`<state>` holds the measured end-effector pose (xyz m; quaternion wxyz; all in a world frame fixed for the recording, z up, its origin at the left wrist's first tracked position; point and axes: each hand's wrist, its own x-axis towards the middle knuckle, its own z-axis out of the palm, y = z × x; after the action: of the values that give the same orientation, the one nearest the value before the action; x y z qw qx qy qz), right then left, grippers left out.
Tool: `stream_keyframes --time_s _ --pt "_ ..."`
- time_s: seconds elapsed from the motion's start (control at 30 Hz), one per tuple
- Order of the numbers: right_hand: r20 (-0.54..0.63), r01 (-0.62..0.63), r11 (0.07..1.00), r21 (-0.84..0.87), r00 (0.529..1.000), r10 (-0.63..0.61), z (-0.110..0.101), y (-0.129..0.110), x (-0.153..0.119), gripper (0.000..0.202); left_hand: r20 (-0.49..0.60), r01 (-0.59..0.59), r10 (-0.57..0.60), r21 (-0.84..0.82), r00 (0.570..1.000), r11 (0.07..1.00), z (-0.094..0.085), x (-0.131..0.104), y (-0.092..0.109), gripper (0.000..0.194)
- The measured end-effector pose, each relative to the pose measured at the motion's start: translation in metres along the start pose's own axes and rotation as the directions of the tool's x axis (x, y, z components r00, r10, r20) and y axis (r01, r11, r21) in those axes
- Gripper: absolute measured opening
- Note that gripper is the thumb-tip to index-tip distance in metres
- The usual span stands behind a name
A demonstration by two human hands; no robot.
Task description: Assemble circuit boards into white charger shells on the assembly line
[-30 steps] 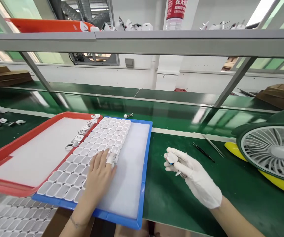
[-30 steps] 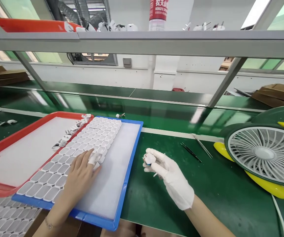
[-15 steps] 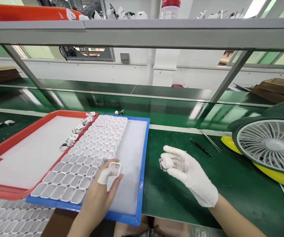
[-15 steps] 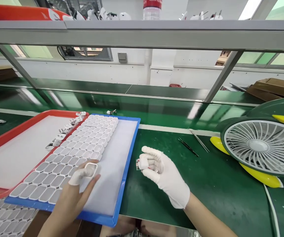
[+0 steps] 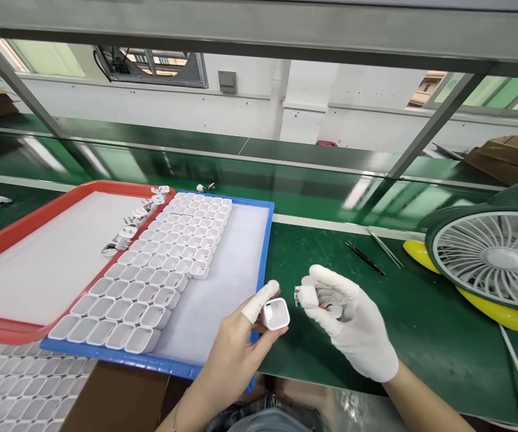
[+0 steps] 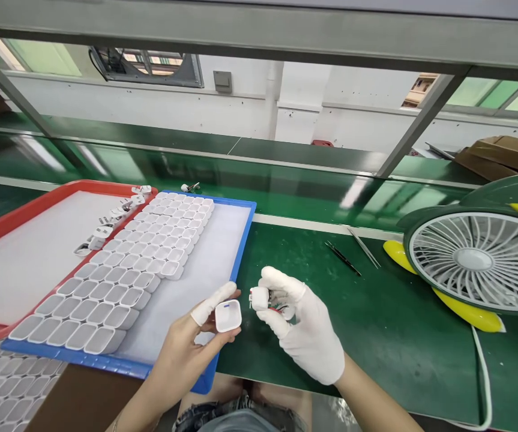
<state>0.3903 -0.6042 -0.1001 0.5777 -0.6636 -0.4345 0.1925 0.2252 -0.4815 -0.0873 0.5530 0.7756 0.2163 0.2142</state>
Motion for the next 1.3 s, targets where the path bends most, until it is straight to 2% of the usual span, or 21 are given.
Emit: stream_keyframes --time_s 0.1,0.2,0.27,0.33,0.4,0.5,0.57,0.63,0.73,0.8,0.9,1.0,1.07,1.17,1.3 --pt "-0.013 -0.005 1.000 -0.006 1.000 0.005 -0.003 0.001 -0.005 0.047 -0.024 0.028 -0.027 0.040 0.999 0.999 0.001 -0.001 -0.001 0.050" --pt "0.008 0.098 0.990 -0.105 0.995 -0.097 -0.007 -0.004 -0.008 0.046 -0.043 -0.032 0.038 0.138 0.998 0.990 -0.001 -0.003 0.000 0.035" --pt "0.026 0.167 0.977 -0.129 0.986 -0.165 -0.008 -0.008 -0.008 0.048 -0.055 -0.066 0.074 0.134 0.996 0.989 -0.002 -0.004 0.001 0.035" --pt "0.034 0.178 0.979 -0.103 0.984 -0.176 -0.007 -0.011 -0.007 0.048 -0.069 -0.028 0.027 -0.002 0.997 1.000 -0.002 -0.003 0.002 0.038" --pt "0.019 0.131 0.990 -0.050 0.991 -0.130 -0.003 -0.013 -0.005 0.045 -0.047 0.063 -0.079 -0.276 0.996 0.959 -0.001 0.000 0.002 0.041" --pt "-0.013 0.028 0.999 0.037 1.000 -0.028 0.002 -0.014 -0.003 0.037 0.038 0.186 -0.214 -0.657 0.976 0.731 0.001 0.010 0.000 0.042" --pt "-0.027 -0.013 0.998 0.062 1.000 0.014 0.004 -0.014 -0.003 0.033 0.083 0.247 -0.275 -0.727 0.958 0.641 0.002 0.015 -0.002 0.038" --pt "-0.034 -0.027 0.998 0.052 0.999 0.029 0.004 -0.013 -0.003 0.032 0.129 0.306 -0.303 -0.681 0.944 0.665 0.002 0.017 -0.005 0.030" --pt "-0.019 0.005 1.000 0.021 1.000 -0.005 0.002 -0.011 -0.003 0.030 0.175 0.305 -0.250 -0.507 0.952 0.807 0.001 0.013 -0.007 0.024" --pt "-0.012 0.052 0.999 0.000 0.999 -0.052 0.000 -0.012 -0.001 0.026 0.161 0.255 -0.209 -0.367 0.965 0.895 0.000 0.010 -0.007 0.024" --pt "-0.001 0.093 0.995 -0.018 0.996 -0.093 -0.002 -0.013 0.002 0.023 0.083 0.190 -0.179 -0.150 0.980 0.970 -0.001 0.008 -0.007 0.038" --pt "0.003 0.070 0.997 -0.043 0.998 -0.070 -0.004 -0.010 0.001 0.034 -0.004 0.116 -0.116 -0.002 0.993 0.993 -0.002 0.006 -0.008 0.046" --pt "0.001 0.074 0.994 -0.082 0.997 -0.074 -0.006 -0.008 -0.003 0.050 -0.006 0.074 -0.074 0.031 0.997 0.997 -0.001 0.004 -0.007 0.048" --pt "0.031 0.152 0.975 -0.164 0.988 -0.149 -0.009 -0.005 -0.008 0.067 0.018 0.011 -0.012 0.059 1.000 0.998 -0.001 0.001 -0.005 0.044" --pt "0.144 0.268 0.924 -0.273 0.961 -0.236 -0.012 -0.009 -0.011 0.076 0.025 -0.080 0.077 0.123 0.997 0.989 -0.003 -0.002 -0.003 0.035"
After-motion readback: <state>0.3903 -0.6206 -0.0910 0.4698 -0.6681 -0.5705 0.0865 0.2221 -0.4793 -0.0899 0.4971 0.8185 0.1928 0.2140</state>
